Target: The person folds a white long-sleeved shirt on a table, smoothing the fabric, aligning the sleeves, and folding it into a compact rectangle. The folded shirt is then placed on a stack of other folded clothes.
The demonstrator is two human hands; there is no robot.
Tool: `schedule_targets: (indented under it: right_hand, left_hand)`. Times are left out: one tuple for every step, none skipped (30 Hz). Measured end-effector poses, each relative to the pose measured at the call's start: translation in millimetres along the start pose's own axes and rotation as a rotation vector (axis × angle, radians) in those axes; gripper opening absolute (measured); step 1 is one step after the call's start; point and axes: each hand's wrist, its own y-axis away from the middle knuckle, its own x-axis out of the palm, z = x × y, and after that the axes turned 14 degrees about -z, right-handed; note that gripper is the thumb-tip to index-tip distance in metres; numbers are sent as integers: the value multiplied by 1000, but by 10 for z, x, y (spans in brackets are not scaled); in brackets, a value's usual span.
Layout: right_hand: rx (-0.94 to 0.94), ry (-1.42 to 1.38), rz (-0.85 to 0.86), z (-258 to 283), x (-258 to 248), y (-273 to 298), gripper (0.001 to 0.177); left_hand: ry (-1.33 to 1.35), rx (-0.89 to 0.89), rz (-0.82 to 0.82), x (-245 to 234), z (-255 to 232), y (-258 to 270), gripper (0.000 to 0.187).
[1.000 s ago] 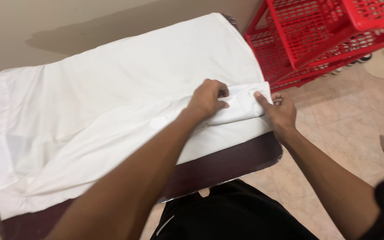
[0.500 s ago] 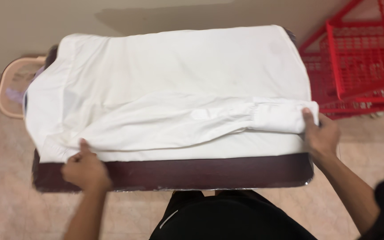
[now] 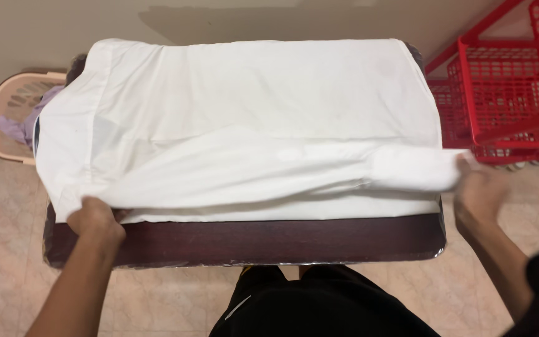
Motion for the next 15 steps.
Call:
schedule_targets:
  right_hand:
    - [84, 149, 47, -124, 26, 22, 42]
    - [166, 294, 97, -227, 35, 42, 50]
    - [167, 338, 112, -301, 21, 55, 53]
    - [164, 384, 135, -319, 27, 71, 57]
    - [162, 429, 159, -331, 26, 84, 60]
    - [127, 351, 158, -339, 31, 78, 53]
    - [93, 274, 158, -305, 20, 83, 47]
    - [58, 197, 155, -246, 0, 93, 42]
    - [28, 249, 99, -173, -25, 112, 40]
    - [-3, 303, 45, -89, -67, 130, 39]
    - [-34, 357, -9, 10, -87, 161, 39]
    - [-205, 345, -118, 133, -70, 195, 31]
    - [-378, 326, -222, 271, -52, 236, 24]
    - [-500, 275, -251, 417, 18, 302, 19]
    - [-622, 229, -277, 574, 78, 369, 15]
  left_hand:
    - [-27, -20, -6, -22, 44, 31, 42]
    - [-82, -17, 16, -54, 58, 56, 43]
    - [-138, -13, 38, -94, 70, 93, 45]
    - [-195, -12, 53, -137, 66, 134, 48]
    - [-235, 19, 30, -160, 32, 176, 46]
    - [-272, 47, 4, -177, -21, 225, 45]
    - [-309, 76, -23, -199, -81, 285, 46]
    - [-430, 327, -102, -252, -132, 362, 48]
    - [-547, 580, -179, -306, -183, 446, 52]
    - [-662, 832, -254, -336, -204, 549, 55]
    - [-601, 988, -114, -329, -215, 655, 53]
    - [-535, 1135, 25, -313, -228, 750, 50]
    - [-464, 1278, 168, -276, -233, 843, 48]
    - [-390, 1416, 315, -222, -229, 938, 46]
    - [-310, 1548, 466, -160, -203, 1039, 44]
